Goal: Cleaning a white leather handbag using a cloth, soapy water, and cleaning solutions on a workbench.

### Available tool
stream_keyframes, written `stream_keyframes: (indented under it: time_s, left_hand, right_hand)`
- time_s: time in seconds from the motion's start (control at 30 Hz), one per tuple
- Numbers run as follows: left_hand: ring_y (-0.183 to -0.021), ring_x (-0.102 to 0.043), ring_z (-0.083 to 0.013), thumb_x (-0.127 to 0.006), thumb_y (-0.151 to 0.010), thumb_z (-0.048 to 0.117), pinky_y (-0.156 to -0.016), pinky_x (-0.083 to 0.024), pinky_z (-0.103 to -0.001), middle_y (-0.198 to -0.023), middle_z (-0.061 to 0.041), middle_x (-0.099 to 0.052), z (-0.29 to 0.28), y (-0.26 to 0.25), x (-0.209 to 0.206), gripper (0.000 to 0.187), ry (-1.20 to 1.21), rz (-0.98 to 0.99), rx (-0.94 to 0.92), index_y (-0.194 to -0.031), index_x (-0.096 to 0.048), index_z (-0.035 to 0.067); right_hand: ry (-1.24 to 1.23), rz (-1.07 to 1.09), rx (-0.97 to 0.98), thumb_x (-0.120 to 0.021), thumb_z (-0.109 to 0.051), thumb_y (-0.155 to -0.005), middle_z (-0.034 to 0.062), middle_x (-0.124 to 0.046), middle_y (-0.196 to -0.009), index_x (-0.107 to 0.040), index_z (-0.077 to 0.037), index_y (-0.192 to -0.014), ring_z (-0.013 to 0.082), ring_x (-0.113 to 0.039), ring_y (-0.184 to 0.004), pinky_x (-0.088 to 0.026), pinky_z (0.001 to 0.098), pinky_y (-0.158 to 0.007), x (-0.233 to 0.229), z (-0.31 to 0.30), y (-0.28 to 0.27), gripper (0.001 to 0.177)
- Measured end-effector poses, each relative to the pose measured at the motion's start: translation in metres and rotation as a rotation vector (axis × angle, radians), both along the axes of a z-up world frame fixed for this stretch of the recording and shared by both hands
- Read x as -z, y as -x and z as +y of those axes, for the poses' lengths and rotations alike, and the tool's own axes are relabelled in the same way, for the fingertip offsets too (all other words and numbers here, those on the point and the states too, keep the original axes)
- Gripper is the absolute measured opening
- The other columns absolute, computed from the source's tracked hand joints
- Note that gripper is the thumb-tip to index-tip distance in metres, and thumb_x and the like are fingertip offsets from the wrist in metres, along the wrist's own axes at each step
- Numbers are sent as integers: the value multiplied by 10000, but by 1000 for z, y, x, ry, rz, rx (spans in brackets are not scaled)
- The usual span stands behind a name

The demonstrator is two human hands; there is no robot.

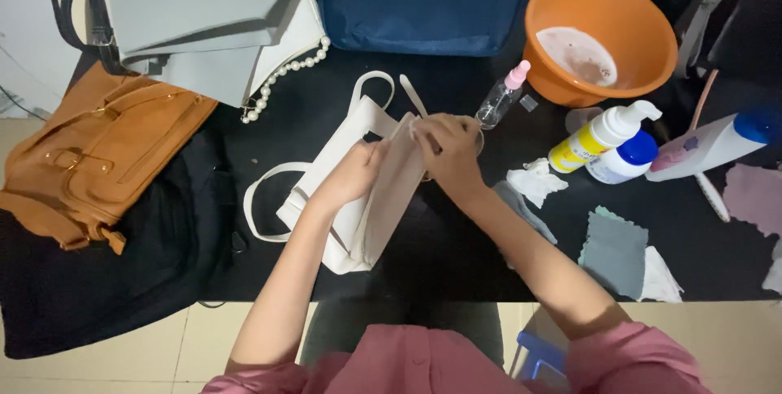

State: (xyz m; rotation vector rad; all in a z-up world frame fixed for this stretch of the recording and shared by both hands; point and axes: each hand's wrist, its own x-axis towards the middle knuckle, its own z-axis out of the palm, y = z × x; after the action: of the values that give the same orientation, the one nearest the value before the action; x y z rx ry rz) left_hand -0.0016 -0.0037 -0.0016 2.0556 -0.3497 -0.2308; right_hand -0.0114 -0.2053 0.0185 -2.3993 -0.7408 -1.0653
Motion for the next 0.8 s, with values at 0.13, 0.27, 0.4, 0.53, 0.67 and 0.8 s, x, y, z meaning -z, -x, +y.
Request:
stream_keyframes:
  time_s: [0.13, 0.27, 0.4, 0.53, 0.67, 0.8]
  left_hand:
    - [-670, -691, -275, -371, -1096, 268, -629, -572, -394, -717, -196, -690, 3, 1, 1, 493, -35, -30, -4, -970, -729, -47]
    - [-772, -719, -396, -393, -1090, 266, -694, -581, -486, -838, -326, -701, 5, 14, -23, 494, -21, -48, 19, -1039, -717, -103]
    - [-737, -685, -260, -368, -1091, 287, -689, -578, -405, -804, -231, -698, 2, 16, -29, 511, -22, -28, -6, -1066, -726, -77]
    - [-901, -701, -382, -376, -1082, 243, -783, -568, -490, -948, -335, -690, 4, 5, -8, 483, 9, -30, 19, -1156, -692, -113]
    - [-1063, -688, -415, -380, -1094, 274, -894, -557, -512, -1102, -363, -683, 11, 1, -3, 490, 5, 24, 33, -1282, -659, -83]
    - [-1113, -672, -428, -381, -1105, 271, -950, -546, -515, -1151, -364, -674, 10, 2, -5, 496, 29, 32, 55, -1316, -627, -104]
  right_hand:
    - [-162, 152, -108, -776, -80, -904, 17, -750, -1017, -754, -136, -1037, 205, -707, -1004, -425, 397, -958, 0, 28, 41, 145]
    - [-104, 262, -252, -797, -51, -827, 9, -774, -1053, -762, -151, -1033, 191, -719, -1059, -391, 392, -1016, 6, 23, 83, 231]
    - [25, 94, -151, -753, 8, -862, 62, -744, -955, -739, -99, -999, 213, -698, -944, -385, 428, -1012, 4, 22, 49, 174]
    - [-165, 186, -139, -779, -98, -920, -46, -757, -984, -757, -188, -1049, 150, -709, -960, -408, 388, -986, 1, 41, 51, 160]
    - [-101, 195, -270, -793, -103, -872, -13, -765, -970, -750, -160, -1001, 149, -718, -971, -400, 398, -1002, 15, 33, 89, 147]
    - [95, 59, -182, -806, -96, -824, -13, -750, -988, -739, -178, -1008, 147, -682, -991, -350, 450, -1021, 13, 18, 63, 212]
